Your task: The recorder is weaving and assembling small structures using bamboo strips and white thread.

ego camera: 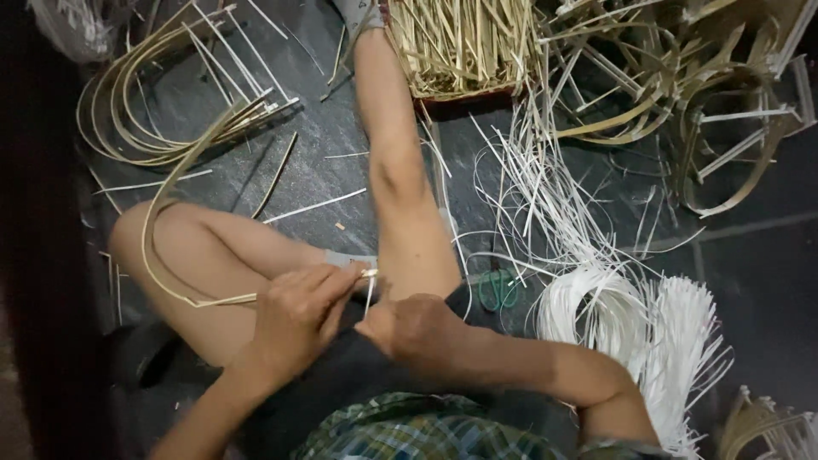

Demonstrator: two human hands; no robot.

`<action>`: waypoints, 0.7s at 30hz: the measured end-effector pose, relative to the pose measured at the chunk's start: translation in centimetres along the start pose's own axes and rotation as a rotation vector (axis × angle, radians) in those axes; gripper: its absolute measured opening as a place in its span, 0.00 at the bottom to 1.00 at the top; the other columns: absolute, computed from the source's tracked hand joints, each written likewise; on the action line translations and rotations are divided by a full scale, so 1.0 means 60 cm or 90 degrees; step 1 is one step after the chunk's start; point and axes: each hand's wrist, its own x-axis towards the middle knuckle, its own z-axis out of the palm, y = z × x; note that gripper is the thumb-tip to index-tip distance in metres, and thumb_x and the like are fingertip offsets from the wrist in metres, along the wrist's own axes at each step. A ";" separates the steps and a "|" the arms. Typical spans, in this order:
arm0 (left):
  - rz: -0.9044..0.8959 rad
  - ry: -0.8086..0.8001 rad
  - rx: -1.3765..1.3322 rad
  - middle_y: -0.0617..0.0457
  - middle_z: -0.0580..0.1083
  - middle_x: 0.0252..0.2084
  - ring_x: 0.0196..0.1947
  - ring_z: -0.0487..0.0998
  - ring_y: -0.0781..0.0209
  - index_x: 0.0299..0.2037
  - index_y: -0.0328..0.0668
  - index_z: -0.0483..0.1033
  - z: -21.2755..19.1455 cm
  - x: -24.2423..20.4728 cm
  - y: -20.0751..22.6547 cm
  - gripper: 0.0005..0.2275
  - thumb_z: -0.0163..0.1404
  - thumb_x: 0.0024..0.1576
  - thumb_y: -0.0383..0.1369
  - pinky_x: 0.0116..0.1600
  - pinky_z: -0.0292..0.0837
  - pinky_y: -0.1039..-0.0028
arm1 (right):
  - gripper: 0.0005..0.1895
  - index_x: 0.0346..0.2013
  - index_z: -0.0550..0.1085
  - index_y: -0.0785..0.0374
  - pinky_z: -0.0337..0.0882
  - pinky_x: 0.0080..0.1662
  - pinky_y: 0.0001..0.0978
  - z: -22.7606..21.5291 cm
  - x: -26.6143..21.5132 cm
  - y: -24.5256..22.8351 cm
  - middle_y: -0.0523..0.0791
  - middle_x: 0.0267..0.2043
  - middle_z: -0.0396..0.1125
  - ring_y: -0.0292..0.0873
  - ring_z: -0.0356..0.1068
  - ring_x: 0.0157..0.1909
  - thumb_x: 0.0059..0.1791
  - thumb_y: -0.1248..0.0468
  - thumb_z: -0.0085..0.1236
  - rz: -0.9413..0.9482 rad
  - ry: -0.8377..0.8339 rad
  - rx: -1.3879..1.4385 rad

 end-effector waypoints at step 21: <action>0.128 -0.049 0.038 0.46 0.75 0.34 0.32 0.79 0.46 0.49 0.37 0.75 -0.034 0.072 0.001 0.15 0.56 0.50 0.25 0.36 0.73 0.61 | 0.09 0.51 0.77 0.62 0.76 0.45 0.33 -0.082 0.006 0.024 0.45 0.42 0.74 0.45 0.76 0.42 0.61 0.63 0.52 0.050 -0.027 0.385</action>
